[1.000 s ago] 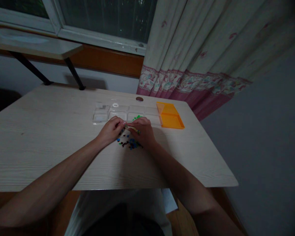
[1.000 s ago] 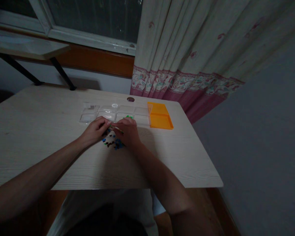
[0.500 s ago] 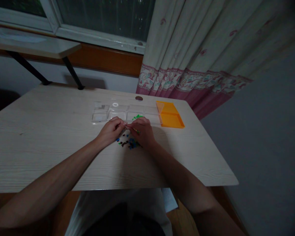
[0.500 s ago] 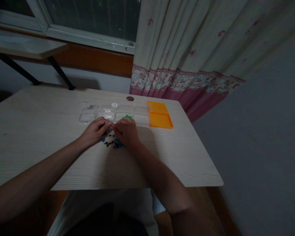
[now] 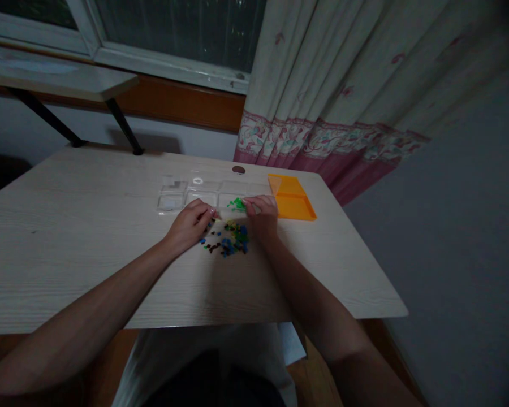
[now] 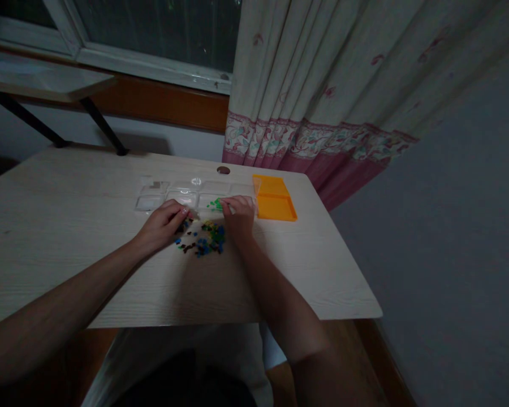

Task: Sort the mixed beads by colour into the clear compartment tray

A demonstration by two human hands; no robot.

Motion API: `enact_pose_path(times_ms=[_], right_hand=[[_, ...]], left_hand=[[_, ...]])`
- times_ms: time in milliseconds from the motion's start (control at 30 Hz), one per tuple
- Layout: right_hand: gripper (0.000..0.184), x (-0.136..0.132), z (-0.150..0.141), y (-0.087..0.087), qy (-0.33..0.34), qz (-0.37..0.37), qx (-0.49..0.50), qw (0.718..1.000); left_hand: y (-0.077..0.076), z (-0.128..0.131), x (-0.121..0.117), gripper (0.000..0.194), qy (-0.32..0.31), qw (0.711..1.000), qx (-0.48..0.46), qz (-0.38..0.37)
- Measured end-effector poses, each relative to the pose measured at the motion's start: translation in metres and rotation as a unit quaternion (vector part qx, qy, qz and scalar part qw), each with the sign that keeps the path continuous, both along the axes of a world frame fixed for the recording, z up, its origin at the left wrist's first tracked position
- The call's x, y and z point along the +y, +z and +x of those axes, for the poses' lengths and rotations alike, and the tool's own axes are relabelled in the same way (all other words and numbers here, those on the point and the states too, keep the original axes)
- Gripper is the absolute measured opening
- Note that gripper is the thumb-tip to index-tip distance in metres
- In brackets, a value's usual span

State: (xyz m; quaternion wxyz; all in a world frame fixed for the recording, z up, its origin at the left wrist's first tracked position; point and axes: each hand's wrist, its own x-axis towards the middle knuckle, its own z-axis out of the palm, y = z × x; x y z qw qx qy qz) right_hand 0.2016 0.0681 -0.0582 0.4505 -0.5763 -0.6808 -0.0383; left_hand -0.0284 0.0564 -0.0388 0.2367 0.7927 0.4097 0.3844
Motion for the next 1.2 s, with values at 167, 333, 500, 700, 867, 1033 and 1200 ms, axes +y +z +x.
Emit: enact_pose_path(times_ms=[167,333,500,700,867,1033,1200], right_hand=[[0.016,0.009,0.008,-0.01,-0.068,-0.04,0.004,0.997],[0.018,0.01,0.006,-0.013,-0.062,-0.032,-0.007,0.998],[0.019,0.012,0.007,-0.017,-0.047,0.024,-0.001,0.999],[0.019,0.011,0.006,-0.015,-0.047,-0.003,-0.005,0.999],[0.021,0.01,0.003,-0.012,-0.032,0.001,0.017,0.999],[0.019,0.011,0.002,-0.012,-0.024,0.007,0.013,1.0],[0.014,0.01,0.001,-0.012,-0.024,0.007,0.005,1.0]], left_hand=[[0.002,0.0,-0.001,0.033,-0.002,1.0,0.009,0.006],[0.002,0.0,-0.001,0.032,0.004,1.0,0.016,0.009],[0.0,0.001,-0.002,0.029,-0.016,0.999,0.037,0.03],[-0.001,0.003,-0.006,0.022,-0.082,0.986,0.116,0.09],[-0.007,0.006,-0.007,0.026,-0.099,0.976,0.163,0.101],[-0.008,0.006,-0.007,0.027,-0.095,0.97,0.197,0.106],[-0.006,0.006,-0.008,0.024,-0.078,0.969,0.206,0.109]])
